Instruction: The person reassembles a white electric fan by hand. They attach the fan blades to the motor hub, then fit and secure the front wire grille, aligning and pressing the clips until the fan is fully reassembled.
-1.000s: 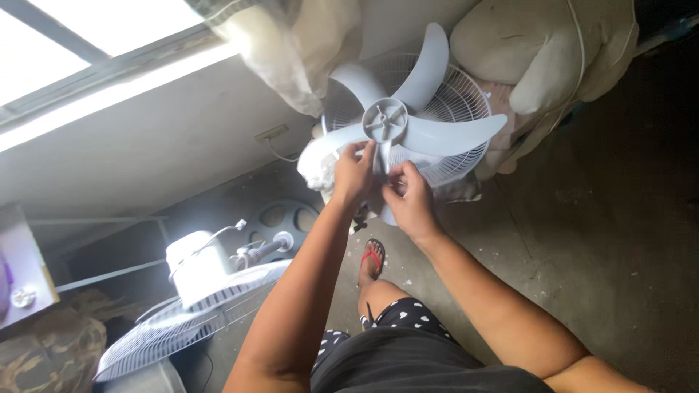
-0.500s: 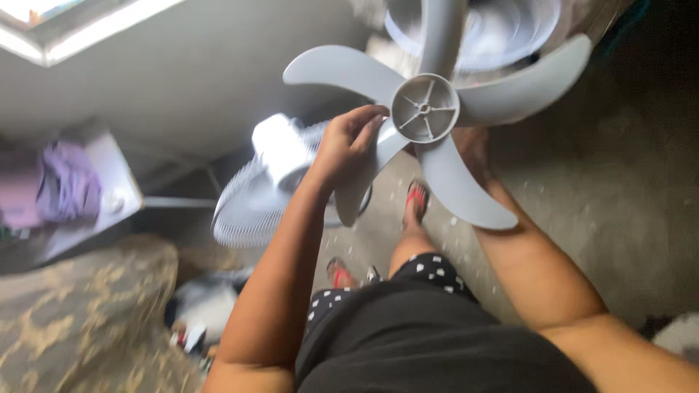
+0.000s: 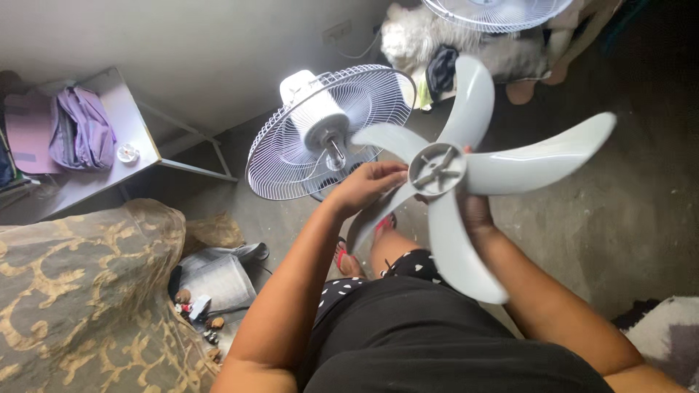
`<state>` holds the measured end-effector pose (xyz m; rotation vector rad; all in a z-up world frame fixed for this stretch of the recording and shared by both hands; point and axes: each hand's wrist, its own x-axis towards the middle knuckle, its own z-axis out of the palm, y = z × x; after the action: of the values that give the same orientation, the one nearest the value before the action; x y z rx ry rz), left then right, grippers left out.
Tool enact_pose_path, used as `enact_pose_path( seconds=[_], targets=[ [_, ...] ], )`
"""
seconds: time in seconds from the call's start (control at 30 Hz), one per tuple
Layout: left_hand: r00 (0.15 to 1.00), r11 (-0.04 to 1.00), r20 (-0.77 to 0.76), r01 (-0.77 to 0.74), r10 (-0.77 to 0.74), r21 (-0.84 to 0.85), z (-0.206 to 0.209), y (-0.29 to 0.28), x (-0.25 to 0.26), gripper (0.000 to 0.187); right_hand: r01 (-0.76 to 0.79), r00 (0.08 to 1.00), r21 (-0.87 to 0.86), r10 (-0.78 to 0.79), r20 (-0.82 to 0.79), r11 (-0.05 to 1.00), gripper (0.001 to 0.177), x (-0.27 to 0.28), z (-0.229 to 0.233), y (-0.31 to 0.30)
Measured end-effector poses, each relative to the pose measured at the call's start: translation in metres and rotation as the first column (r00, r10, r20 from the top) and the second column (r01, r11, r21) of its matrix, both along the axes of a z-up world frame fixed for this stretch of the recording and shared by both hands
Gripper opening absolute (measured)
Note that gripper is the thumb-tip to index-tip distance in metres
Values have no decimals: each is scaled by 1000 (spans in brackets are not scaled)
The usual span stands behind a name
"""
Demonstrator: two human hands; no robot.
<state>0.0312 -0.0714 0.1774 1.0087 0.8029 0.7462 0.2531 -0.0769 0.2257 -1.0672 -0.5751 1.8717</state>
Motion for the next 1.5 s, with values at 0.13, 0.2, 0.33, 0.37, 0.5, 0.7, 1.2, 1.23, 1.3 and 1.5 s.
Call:
enact_pose_path(
  seconds=[0.13, 0.2, 0.33, 0.37, 0.5, 0.7, 1.2, 1.23, 1.3, 1.5],
  targets=[
    [937, 849, -290, -311, 197, -427, -87, 21, -23, 32, 80, 994, -137, -89, -59, 987, 49, -17, -43, 9],
    [847, 705, -422, -513, 323, -489, -123, 28, -38, 34, 117, 986, -268, -144, -83, 956, 48, -28, -66, 18],
    [675, 621, -545, -716, 497, -320, -164, 34, -55, 35, 52, 949, -417, -174, -261, 908, 42, -40, -100, 30],
    [663, 610, -550, -728, 508, -313, -170, 35, -53, 36, 15, 943, -448, -162, -292, 894, 42, -43, -106, 31],
    [591, 607, -593, -768, 547, -206, -181, 39, -51, 37, -59, 962, -477, -77, -262, 877, 46, -62, -119, 31],
    [646, 569, -352, -764, 678, -305, -194, 41, -45, 28, -78, 967, -445, -41, -252, 892, 44, -92, -127, 31],
    [761, 644, -250, -642, 598, -416, -164, 38, -59, 27, 74, 972, -358, -148, -182, 931, 47, -145, -138, 10],
    [768, 645, -241, -633, 594, -428, -164, 39, -60, 26, 95, 969, -359, -168, -179, 929, 47, -147, -138, 10],
    [782, 657, -233, -616, 578, -435, -165, 37, -62, 26, 135, 963, -366, -209, -171, 921, 47, -149, -140, 6],
    [800, 686, -273, -599, 534, -414, -169, 40, -64, 28, 203, 967, -393, -247, -66, 897, 45, -149, -155, 7]
  ],
)
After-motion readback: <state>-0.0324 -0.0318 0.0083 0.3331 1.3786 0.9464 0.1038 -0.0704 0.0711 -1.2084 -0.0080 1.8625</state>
